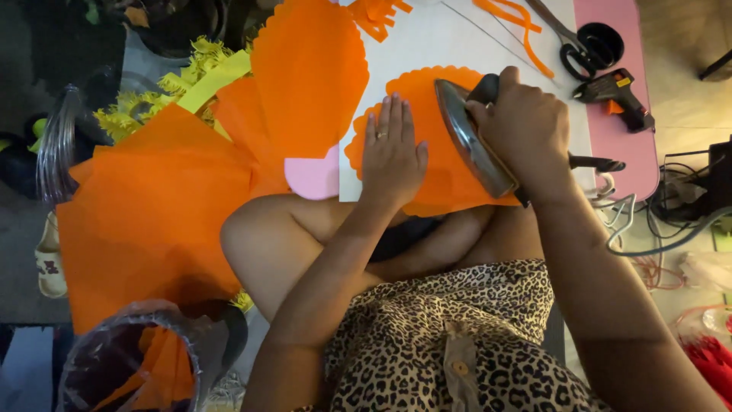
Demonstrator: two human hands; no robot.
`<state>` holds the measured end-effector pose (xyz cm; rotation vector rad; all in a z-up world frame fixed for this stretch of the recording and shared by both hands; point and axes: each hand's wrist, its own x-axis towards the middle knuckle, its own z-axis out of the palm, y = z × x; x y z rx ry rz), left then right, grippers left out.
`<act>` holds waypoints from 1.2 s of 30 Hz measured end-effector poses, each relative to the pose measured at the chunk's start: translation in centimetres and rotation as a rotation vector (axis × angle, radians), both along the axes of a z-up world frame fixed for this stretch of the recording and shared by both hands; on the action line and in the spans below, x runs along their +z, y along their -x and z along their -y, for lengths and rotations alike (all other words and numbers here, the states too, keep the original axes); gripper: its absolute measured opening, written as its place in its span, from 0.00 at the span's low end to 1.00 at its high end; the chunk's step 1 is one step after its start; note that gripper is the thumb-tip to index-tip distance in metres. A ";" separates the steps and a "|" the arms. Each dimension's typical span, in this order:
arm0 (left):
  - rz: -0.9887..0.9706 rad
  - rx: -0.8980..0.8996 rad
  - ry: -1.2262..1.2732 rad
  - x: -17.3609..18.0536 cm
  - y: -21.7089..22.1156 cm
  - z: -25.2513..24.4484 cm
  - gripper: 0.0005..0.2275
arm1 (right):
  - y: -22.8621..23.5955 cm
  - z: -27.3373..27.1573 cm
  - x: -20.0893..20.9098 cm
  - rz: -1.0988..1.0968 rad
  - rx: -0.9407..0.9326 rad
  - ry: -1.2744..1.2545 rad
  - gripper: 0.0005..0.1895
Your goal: Ironing small orange fabric pieces on a low table to flatten them.
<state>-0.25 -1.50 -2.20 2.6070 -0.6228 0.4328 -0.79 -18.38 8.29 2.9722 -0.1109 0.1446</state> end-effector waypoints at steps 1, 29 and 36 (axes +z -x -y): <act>-0.001 -0.001 0.002 0.0 0.0 0.0 0.28 | -0.1 0.3 -0.3 -0.001 -0.001 0.002 0.25; -0.014 0.005 0.002 -0.1 -0.1 0.0 0.27 | 1.1 3.8 -0.2 0.039 -0.096 0.006 0.25; -0.019 0.010 -0.026 -0.2 -0.1 0.0 0.27 | 1.4 4.4 -0.1 0.065 -0.086 0.015 0.24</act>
